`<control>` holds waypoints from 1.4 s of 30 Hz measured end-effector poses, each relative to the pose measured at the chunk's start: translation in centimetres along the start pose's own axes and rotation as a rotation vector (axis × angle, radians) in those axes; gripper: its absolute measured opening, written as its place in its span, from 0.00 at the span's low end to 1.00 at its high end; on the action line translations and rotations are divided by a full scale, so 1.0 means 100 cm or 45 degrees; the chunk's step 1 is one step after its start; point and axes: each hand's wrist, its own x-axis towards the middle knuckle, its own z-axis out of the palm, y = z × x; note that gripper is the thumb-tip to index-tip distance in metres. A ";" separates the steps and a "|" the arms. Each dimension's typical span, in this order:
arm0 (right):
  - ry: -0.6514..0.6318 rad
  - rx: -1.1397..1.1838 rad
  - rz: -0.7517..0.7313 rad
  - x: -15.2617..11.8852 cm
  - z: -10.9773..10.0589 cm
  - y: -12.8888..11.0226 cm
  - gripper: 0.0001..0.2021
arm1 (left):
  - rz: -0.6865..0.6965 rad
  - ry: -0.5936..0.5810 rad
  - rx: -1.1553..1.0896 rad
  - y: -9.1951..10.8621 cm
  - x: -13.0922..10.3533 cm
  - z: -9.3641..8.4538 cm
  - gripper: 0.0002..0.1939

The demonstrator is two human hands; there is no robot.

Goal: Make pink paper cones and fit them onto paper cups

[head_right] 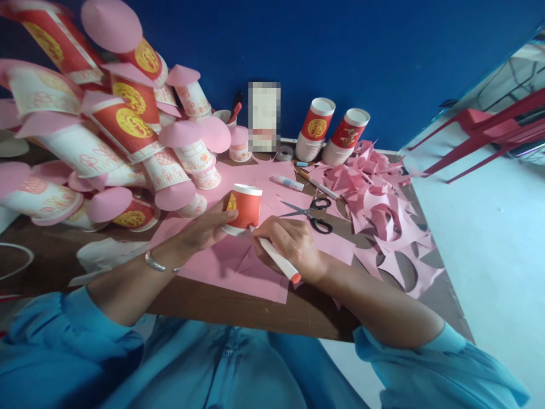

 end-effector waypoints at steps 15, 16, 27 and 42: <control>-0.004 0.062 -0.004 -0.001 0.001 0.001 0.09 | -0.011 0.017 0.020 0.003 -0.001 0.003 0.23; -0.002 0.055 -0.007 -0.001 0.001 0.001 0.09 | -0.006 0.015 0.016 0.003 -0.001 0.003 0.23; 0.002 0.008 0.006 -0.001 0.001 0.000 0.08 | 0.027 -0.010 -0.042 0.000 0.000 0.001 0.18; -0.015 0.045 0.017 -0.003 0.002 0.000 0.08 | 0.007 0.010 -0.008 0.001 -0.001 0.001 0.21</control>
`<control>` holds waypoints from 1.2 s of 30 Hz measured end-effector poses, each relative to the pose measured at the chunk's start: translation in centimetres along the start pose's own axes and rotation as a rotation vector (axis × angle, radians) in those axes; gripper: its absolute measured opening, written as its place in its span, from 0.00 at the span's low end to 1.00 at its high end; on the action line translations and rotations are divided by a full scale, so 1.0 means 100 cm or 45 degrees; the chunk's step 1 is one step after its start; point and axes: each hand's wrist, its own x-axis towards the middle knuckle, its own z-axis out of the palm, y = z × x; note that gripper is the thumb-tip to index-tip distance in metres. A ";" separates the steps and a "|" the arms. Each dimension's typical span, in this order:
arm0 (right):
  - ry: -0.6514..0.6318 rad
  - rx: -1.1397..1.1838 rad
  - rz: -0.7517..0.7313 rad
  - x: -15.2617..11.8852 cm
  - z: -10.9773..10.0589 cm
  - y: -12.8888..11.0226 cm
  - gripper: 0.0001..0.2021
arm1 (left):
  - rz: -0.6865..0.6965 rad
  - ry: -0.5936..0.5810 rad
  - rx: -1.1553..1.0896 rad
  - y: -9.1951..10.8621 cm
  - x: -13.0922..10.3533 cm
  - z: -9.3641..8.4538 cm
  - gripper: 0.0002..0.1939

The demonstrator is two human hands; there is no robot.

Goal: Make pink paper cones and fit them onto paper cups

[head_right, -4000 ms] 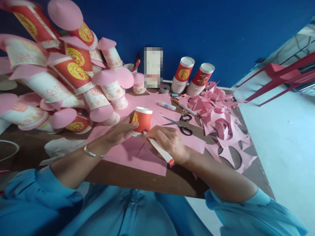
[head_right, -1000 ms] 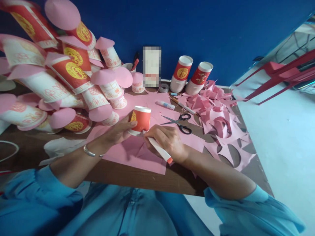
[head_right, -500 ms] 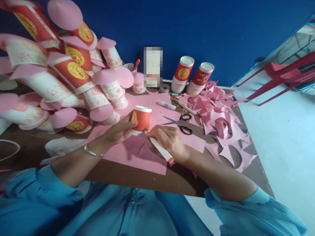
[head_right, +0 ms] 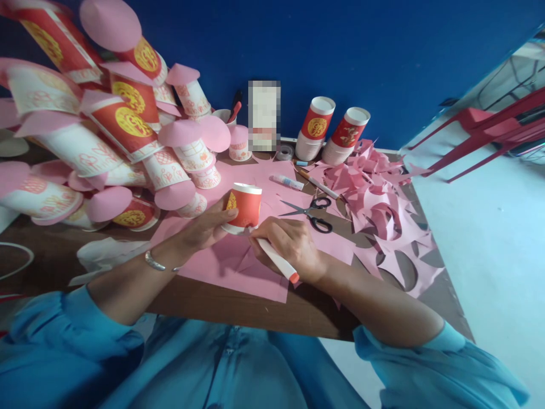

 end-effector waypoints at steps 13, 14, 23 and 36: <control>-0.018 0.010 -0.010 0.001 0.000 0.001 0.07 | 0.009 0.030 0.022 -0.001 0.001 0.001 0.23; -0.022 0.012 -0.007 0.000 0.000 0.001 0.07 | 0.009 0.025 0.022 -0.001 0.001 0.000 0.23; 0.037 0.120 0.080 0.004 -0.009 0.001 0.04 | 0.022 0.104 -0.149 -0.004 0.003 -0.006 0.24; 0.049 0.258 0.285 0.005 -0.008 0.004 0.03 | 0.055 0.034 -0.226 -0.001 0.005 -0.005 0.24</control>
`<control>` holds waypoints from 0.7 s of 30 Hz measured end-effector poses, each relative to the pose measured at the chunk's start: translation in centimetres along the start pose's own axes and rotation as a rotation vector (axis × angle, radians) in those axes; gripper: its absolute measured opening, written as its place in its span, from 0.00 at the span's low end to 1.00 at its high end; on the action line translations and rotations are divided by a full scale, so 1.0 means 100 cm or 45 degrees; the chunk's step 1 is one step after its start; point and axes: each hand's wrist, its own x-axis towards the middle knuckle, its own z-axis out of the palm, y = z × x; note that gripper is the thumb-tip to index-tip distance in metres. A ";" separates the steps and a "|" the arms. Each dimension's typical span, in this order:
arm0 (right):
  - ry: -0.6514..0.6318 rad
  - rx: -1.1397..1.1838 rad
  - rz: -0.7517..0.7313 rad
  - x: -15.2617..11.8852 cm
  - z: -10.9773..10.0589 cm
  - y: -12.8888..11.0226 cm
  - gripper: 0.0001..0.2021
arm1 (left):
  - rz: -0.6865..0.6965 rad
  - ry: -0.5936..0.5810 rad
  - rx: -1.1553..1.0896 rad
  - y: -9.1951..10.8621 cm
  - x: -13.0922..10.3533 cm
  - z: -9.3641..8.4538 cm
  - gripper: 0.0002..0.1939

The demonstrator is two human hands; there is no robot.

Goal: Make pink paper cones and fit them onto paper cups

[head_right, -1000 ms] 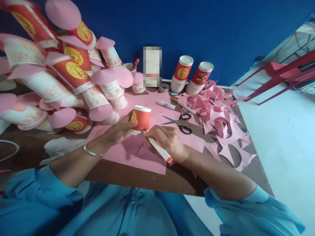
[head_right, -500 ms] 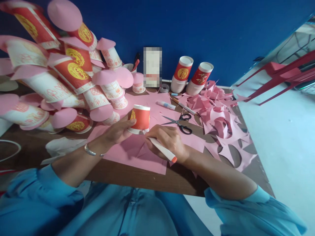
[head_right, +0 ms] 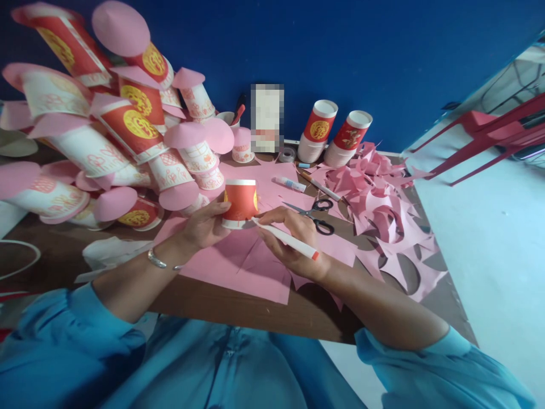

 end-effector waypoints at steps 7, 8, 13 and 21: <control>-0.076 0.068 0.024 -0.002 0.001 -0.002 0.05 | 0.022 0.020 0.085 -0.006 0.000 -0.006 0.26; -0.083 0.073 0.023 -0.002 0.002 -0.002 0.05 | 0.022 0.022 0.094 -0.007 0.001 -0.007 0.26; -0.072 0.060 -0.044 -0.002 0.004 0.000 0.06 | -0.002 0.071 0.087 -0.008 0.001 -0.006 0.26; -0.062 -0.024 -0.069 -0.002 0.004 0.001 0.04 | 0.001 0.081 0.036 -0.006 0.001 -0.003 0.24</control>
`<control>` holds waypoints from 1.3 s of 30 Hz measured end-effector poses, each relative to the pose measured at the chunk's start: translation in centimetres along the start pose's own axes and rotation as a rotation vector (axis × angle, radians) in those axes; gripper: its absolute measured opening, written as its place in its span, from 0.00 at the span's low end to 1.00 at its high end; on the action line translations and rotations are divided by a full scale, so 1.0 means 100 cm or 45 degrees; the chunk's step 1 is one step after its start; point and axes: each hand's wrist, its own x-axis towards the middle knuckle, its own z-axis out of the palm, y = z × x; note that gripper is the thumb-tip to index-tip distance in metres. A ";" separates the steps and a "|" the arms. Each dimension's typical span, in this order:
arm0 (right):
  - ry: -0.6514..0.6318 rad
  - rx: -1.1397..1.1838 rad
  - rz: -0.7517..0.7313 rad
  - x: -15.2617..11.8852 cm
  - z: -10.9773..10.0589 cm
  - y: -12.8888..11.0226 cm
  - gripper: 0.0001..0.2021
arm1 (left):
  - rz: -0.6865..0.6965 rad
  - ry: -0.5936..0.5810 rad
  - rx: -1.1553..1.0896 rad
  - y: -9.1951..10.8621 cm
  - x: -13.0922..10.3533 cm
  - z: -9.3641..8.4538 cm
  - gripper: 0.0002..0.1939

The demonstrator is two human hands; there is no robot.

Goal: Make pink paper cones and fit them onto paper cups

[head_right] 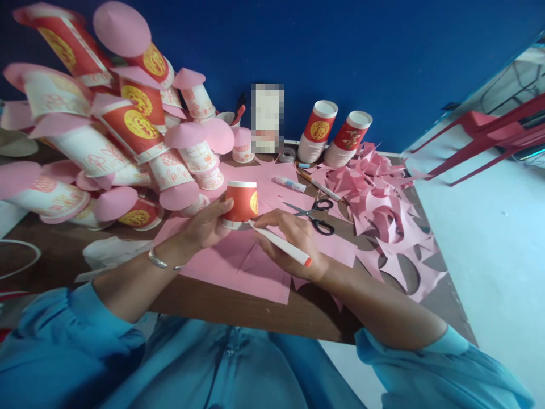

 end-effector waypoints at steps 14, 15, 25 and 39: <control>-0.008 -0.035 -0.044 -0.002 0.000 -0.001 0.04 | -0.068 0.009 -0.002 0.000 -0.002 0.000 0.27; -0.005 -0.039 -0.058 -0.002 0.000 -0.001 0.04 | -0.076 0.021 -0.020 0.000 -0.002 0.000 0.27; 0.022 -0.151 -0.209 -0.003 0.003 -0.002 0.04 | -0.068 0.029 0.002 -0.002 -0.001 -0.001 0.29; 0.000 -0.182 -0.253 -0.004 0.006 -0.001 0.07 | -0.045 0.019 -0.004 -0.004 -0.001 0.000 0.24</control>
